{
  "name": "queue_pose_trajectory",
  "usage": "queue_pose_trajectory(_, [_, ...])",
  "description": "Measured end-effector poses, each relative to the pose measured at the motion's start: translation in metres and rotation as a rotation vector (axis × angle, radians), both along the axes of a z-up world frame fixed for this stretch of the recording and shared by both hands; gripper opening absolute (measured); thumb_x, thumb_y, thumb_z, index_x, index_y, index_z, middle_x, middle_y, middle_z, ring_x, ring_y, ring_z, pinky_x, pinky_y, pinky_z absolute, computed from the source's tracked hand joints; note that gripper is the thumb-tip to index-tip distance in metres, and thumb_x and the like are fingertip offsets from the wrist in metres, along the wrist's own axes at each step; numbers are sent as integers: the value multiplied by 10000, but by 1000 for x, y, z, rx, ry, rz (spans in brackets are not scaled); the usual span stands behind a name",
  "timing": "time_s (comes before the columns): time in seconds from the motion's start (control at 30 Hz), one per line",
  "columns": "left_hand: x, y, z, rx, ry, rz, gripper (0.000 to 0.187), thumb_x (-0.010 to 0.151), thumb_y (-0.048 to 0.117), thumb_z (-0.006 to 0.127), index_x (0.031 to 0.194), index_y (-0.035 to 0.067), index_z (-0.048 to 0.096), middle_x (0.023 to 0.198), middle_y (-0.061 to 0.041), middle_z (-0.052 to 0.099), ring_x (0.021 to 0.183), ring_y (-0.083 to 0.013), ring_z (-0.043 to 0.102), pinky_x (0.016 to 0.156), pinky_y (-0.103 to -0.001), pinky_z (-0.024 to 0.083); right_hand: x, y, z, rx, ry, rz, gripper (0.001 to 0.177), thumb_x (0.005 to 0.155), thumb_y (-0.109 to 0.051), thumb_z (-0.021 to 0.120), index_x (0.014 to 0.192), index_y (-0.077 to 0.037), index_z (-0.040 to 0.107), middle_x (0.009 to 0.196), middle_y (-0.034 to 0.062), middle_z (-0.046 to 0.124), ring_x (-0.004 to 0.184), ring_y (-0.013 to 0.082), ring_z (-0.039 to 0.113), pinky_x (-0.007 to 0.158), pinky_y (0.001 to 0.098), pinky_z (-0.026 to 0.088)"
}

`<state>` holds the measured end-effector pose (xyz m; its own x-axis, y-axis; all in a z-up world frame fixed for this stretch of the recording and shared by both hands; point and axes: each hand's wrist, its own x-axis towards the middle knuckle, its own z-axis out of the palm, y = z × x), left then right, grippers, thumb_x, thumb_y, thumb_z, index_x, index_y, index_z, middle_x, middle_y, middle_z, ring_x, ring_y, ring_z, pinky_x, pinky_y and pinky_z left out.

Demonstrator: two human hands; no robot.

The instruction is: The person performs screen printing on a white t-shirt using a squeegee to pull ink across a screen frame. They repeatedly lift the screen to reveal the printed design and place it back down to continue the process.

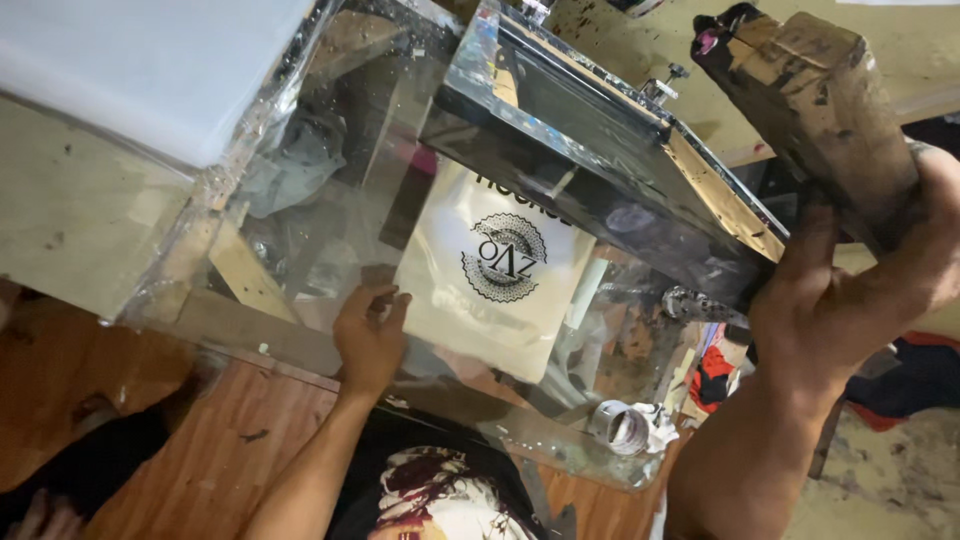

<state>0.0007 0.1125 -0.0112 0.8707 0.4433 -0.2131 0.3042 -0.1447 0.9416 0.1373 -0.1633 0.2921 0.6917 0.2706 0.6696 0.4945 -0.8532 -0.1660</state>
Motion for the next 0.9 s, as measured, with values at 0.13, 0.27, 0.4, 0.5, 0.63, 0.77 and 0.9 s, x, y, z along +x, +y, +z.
queue_pose_trajectory(0.13, [3,-11,-4,304,-254,56,49,944,101,760,953,64,792,1016,-124,712,965,-301,696,830,-435,566,-3,-3,-2,20,16,-18,472,1037,200,647,1474,123,486,1300,363,537,1110,496,541,967,563,473])
queue_pose_trajectory(0.27, [-1,-22,10,429,-292,27,164,1021,194,676,1001,123,822,1223,-167,631,1120,-383,629,913,-571,535,-4,-9,-12,34,30,-5,492,1033,252,607,1506,170,499,1295,433,625,1138,542,662,1009,588,532])
queue_pose_trajectory(0.4, [-5,-33,12,486,-381,-6,184,1033,179,674,1078,44,791,1226,-214,603,1075,-431,630,826,-571,561,-4,-17,-23,48,41,10,327,1067,230,616,1382,310,587,1295,457,650,1181,548,668,1051,601,539])
queue_pose_trajectory(0.5, [-1,-40,22,81,-275,31,206,1067,183,594,1210,61,676,1153,-114,720,1060,-273,698,934,-424,584,-6,-12,-16,86,40,28,326,1100,228,558,1422,251,603,1341,414,648,1212,516,653,1032,601,532])
queue_pose_trajectory(0.63, [8,-28,20,-355,-157,213,99,971,28,701,1058,62,668,997,-152,770,998,-261,781,925,-400,680,-5,-3,4,9,32,3,433,1010,153,637,1422,135,504,1303,344,521,1175,505,515,1020,567,416])
queue_pose_trajectory(0.77, [12,11,18,-333,-44,228,135,969,101,742,1080,55,680,935,-69,746,930,-182,755,827,-333,657,-9,2,-2,-10,32,-54,504,915,162,635,1401,112,511,1270,313,555,1109,473,529,966,538,424])
queue_pose_trajectory(0.9, [15,70,24,-215,-14,232,172,927,107,831,1052,129,716,933,-17,787,811,-92,708,734,-261,572,-9,-10,-31,150,74,65,496,1073,269,560,1535,151,421,1395,440,557,1282,538,580,1132,578,465])
